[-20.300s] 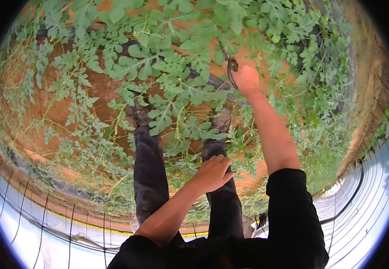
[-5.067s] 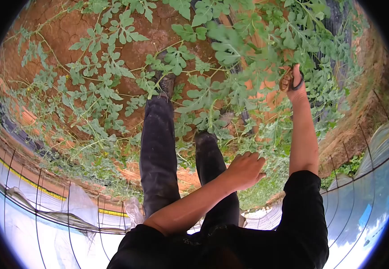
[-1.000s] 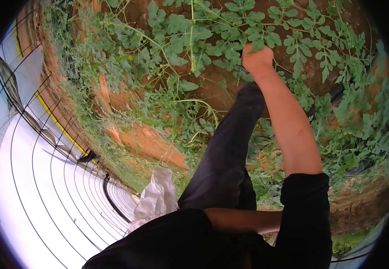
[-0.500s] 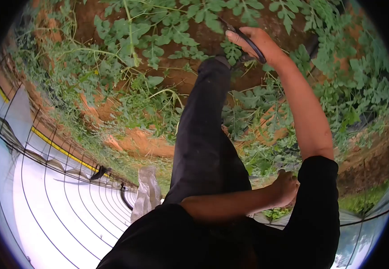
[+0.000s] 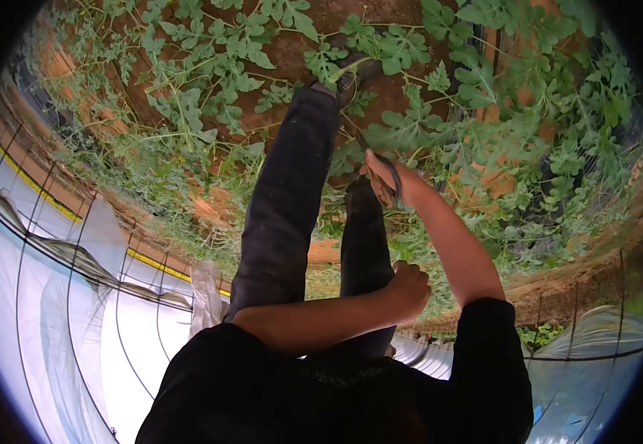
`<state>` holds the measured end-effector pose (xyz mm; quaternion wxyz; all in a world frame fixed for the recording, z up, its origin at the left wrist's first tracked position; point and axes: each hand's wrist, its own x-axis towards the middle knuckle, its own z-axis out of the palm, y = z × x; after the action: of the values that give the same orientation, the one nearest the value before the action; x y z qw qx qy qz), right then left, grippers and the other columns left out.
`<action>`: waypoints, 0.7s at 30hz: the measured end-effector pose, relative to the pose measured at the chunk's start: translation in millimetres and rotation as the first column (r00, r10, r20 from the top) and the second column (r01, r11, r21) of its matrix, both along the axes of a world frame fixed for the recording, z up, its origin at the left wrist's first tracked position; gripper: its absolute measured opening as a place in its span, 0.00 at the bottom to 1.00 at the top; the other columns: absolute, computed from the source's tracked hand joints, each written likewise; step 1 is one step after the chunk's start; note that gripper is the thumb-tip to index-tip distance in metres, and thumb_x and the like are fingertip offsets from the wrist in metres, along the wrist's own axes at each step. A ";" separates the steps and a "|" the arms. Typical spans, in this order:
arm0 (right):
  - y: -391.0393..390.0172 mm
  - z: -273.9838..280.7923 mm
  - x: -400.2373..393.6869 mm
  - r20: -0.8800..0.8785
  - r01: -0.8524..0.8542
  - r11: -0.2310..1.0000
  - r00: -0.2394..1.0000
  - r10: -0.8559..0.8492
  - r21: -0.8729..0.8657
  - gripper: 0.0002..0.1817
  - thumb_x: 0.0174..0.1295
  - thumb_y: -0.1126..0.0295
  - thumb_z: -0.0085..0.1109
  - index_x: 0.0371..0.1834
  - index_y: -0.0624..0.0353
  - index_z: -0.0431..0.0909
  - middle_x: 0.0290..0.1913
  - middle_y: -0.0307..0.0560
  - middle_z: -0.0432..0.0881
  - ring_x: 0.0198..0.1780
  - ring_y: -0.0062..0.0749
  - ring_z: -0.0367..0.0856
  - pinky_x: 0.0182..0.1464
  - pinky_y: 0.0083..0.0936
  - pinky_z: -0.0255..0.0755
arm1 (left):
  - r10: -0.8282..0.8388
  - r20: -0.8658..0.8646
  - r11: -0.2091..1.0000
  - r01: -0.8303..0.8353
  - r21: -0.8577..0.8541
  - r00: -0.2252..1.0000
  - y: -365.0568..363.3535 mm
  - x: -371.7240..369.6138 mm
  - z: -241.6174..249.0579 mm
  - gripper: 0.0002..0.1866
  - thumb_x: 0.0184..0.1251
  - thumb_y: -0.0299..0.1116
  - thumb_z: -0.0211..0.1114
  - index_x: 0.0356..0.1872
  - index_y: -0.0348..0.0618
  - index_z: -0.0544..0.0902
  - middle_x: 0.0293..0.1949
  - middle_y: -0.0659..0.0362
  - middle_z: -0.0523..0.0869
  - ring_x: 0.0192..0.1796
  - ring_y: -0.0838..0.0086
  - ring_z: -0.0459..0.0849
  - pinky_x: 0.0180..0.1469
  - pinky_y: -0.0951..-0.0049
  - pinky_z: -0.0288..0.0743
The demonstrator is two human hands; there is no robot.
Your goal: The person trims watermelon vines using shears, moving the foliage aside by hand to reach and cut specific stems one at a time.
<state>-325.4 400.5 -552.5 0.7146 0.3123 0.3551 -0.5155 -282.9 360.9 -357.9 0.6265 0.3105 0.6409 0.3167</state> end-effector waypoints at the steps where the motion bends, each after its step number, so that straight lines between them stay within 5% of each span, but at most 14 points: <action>1: -3.6 -9.0 8.5 0.009 0.022 1.000 1.000 -0.022 -0.005 0.47 0.55 0.23 0.43 0.47 0.65 0.74 0.22 0.36 0.69 0.23 0.22 0.68 0.28 0.22 0.67 | -0.047 -0.030 0.999 0.046 -0.015 0.998 -3.0 2.4 -1.3 0.10 0.53 0.35 0.62 0.35 0.44 0.84 0.34 0.56 0.80 0.40 0.64 0.79 0.38 0.57 0.68; 4: -18.5 -40.2 38.6 0.176 0.188 0.977 0.963 -0.203 0.096 0.43 0.57 0.27 0.48 0.47 0.65 0.74 0.21 0.37 0.70 0.23 0.24 0.68 0.25 0.26 0.66 | -0.070 0.027 0.998 0.070 0.011 0.997 -5.6 11.6 -4.9 0.11 0.54 0.35 0.62 0.37 0.44 0.84 0.34 0.56 0.81 0.40 0.64 0.80 0.37 0.57 0.68; 8: -25.2 -59.1 60.9 0.424 0.173 0.964 0.872 -0.246 0.203 0.38 0.61 0.32 0.49 0.45 0.63 0.74 0.21 0.37 0.71 0.22 0.23 0.68 0.25 0.25 0.65 | -0.121 0.117 0.992 0.123 -0.009 0.986 -4.5 6.3 -9.6 0.11 0.56 0.34 0.61 0.38 0.43 0.84 0.35 0.55 0.81 0.41 0.64 0.81 0.36 0.57 0.68; 11: -26.1 -58.8 70.9 0.455 0.233 0.963 0.849 -0.268 0.134 0.42 0.60 0.31 0.48 0.55 0.65 0.72 0.21 0.36 0.70 0.24 0.24 0.71 0.27 0.24 0.67 | -0.213 0.249 0.970 0.236 -0.066 0.945 1.7 0.1 -13.0 0.11 0.58 0.34 0.61 0.40 0.44 0.84 0.36 0.54 0.82 0.43 0.63 0.82 0.37 0.56 0.69; 14: -32.5 -59.9 73.1 0.454 0.260 0.955 0.840 -0.296 0.142 0.42 0.60 0.31 0.49 0.53 0.64 0.72 0.21 0.37 0.70 0.23 0.26 0.70 0.27 0.26 0.66 | -0.104 0.201 0.989 0.123 -0.084 0.974 -0.3 -8.8 -9.9 0.13 0.61 0.34 0.59 0.44 0.46 0.84 0.41 0.56 0.83 0.47 0.62 0.82 0.38 0.55 0.69; 21: -54.5 -79.3 81.5 0.491 0.155 0.971 0.842 -0.225 0.179 0.40 0.60 0.30 0.48 0.49 0.63 0.72 0.18 0.38 0.69 0.20 0.28 0.67 0.23 0.30 0.62 | -0.267 0.210 0.944 0.300 -0.140 0.940 -2.2 -9.5 -13.5 0.22 0.67 0.44 0.55 0.61 0.52 0.77 0.60 0.55 0.77 0.62 0.61 0.75 0.52 0.47 0.70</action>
<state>-243.9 346.0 -631.8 0.7055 0.5174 0.1551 -0.4588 -292.5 358.7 -371.4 0.7475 0.3141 0.5518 0.1951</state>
